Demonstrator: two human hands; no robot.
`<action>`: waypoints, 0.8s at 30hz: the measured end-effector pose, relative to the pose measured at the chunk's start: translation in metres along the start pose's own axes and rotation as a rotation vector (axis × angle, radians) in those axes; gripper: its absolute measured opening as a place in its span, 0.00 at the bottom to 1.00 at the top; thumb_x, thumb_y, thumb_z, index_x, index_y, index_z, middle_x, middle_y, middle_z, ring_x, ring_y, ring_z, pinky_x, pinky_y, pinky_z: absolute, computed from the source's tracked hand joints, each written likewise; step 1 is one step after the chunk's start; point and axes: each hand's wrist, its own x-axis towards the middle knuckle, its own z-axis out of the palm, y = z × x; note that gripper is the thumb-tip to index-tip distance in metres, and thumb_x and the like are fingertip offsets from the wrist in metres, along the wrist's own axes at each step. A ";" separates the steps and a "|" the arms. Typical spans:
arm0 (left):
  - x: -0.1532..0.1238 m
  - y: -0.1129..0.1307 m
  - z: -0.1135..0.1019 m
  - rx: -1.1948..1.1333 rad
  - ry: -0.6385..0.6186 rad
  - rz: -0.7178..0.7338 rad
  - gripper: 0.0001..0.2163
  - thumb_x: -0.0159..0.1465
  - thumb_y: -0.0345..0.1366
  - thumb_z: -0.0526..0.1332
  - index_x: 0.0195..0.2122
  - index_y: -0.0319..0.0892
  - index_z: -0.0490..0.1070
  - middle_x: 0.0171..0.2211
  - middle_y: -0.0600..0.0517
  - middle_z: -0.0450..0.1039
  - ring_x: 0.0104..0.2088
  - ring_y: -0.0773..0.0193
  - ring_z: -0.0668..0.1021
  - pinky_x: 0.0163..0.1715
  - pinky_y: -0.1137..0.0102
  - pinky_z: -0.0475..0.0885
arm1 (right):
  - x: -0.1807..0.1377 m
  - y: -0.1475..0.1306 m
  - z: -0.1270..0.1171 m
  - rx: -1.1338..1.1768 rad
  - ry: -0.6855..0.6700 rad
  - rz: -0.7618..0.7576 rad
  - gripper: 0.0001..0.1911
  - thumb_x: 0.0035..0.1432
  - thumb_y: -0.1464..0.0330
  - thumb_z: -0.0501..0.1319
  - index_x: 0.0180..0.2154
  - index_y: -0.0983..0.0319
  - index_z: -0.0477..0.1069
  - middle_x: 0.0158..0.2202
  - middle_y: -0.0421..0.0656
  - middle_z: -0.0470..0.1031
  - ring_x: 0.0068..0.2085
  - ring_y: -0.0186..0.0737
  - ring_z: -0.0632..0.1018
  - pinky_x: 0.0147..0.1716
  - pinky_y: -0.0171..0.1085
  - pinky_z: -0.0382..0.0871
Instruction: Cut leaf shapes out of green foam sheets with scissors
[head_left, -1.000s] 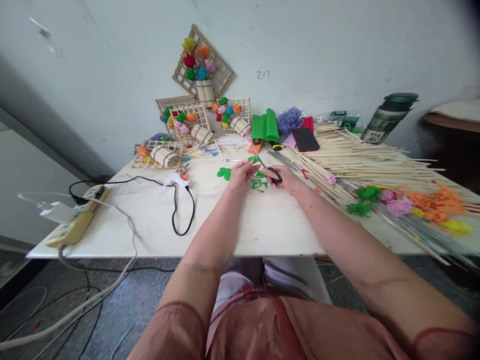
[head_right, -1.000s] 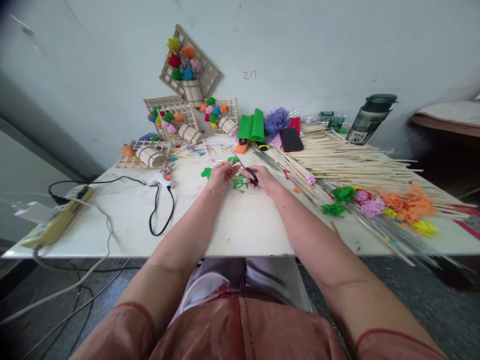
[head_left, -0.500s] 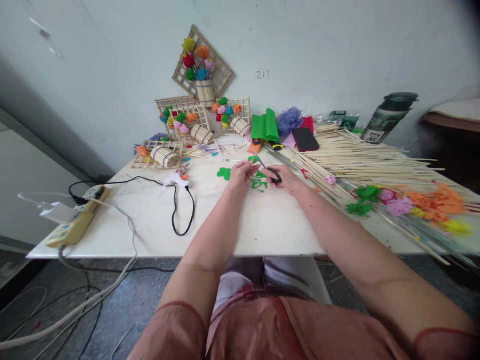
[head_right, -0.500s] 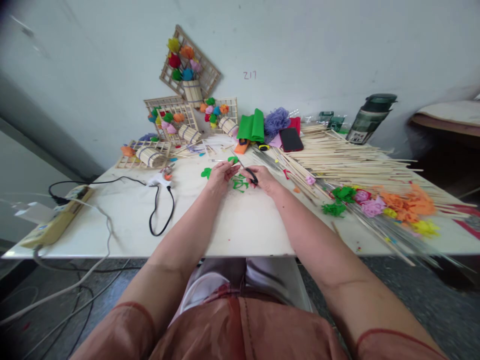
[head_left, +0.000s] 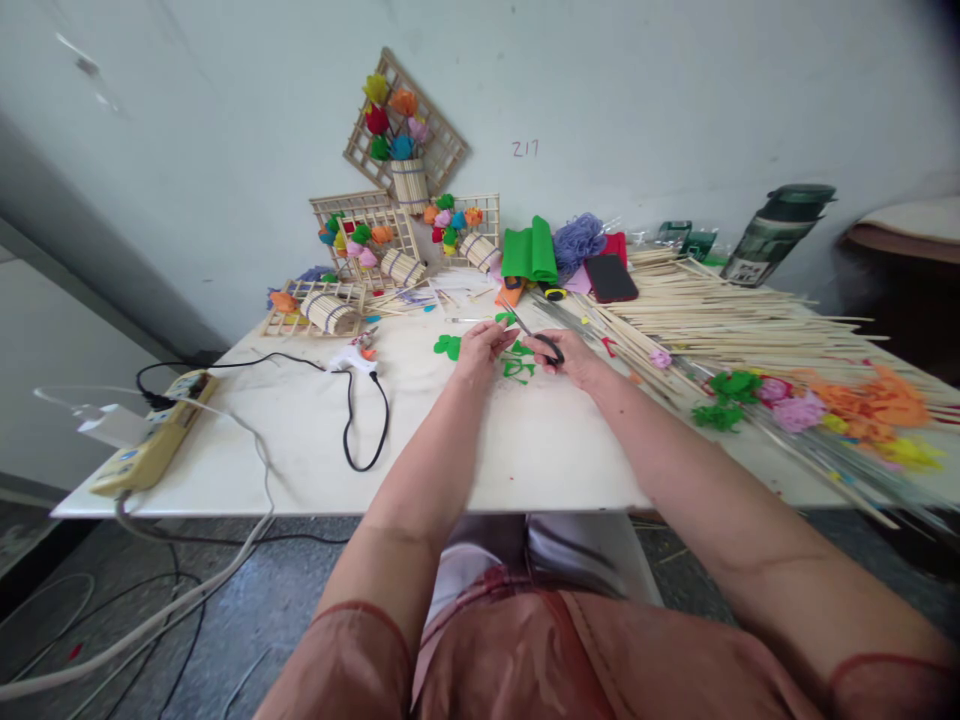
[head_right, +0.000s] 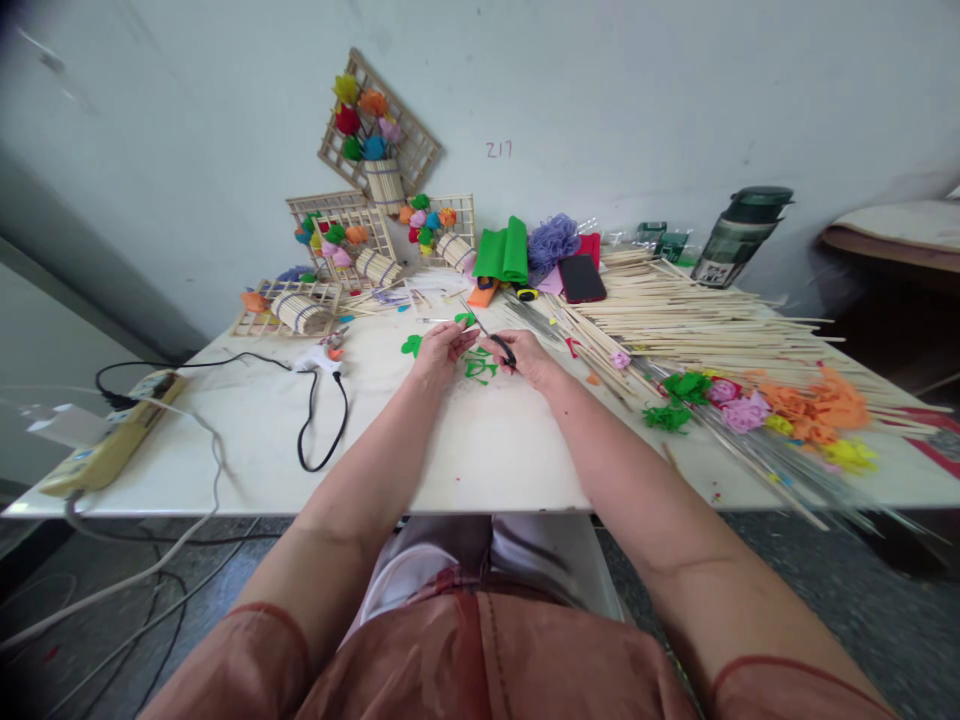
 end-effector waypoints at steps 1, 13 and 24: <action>0.000 0.000 0.000 0.001 0.004 0.001 0.10 0.52 0.27 0.68 0.23 0.39 0.65 0.24 0.54 0.75 0.39 0.61 0.82 0.49 0.66 0.73 | 0.000 0.000 0.000 0.003 -0.003 -0.002 0.14 0.44 0.62 0.71 0.26 0.65 0.71 0.15 0.35 0.64 0.15 0.25 0.61 0.12 0.27 0.51; -0.001 0.003 -0.001 0.005 0.016 -0.006 0.11 0.51 0.29 0.69 0.24 0.40 0.64 0.24 0.54 0.74 0.36 0.62 0.82 0.47 0.67 0.74 | 0.000 -0.002 0.000 -0.021 -0.023 -0.011 0.16 0.40 0.61 0.71 0.25 0.66 0.70 0.15 0.36 0.64 0.15 0.25 0.60 0.11 0.29 0.47; 0.001 0.003 -0.004 0.010 -0.015 -0.007 0.12 0.52 0.30 0.69 0.24 0.41 0.64 0.22 0.55 0.74 0.34 0.63 0.82 0.45 0.68 0.74 | -0.001 -0.003 0.000 -0.008 -0.032 -0.015 0.16 0.38 0.61 0.70 0.22 0.65 0.68 0.15 0.36 0.63 0.15 0.25 0.59 0.12 0.29 0.47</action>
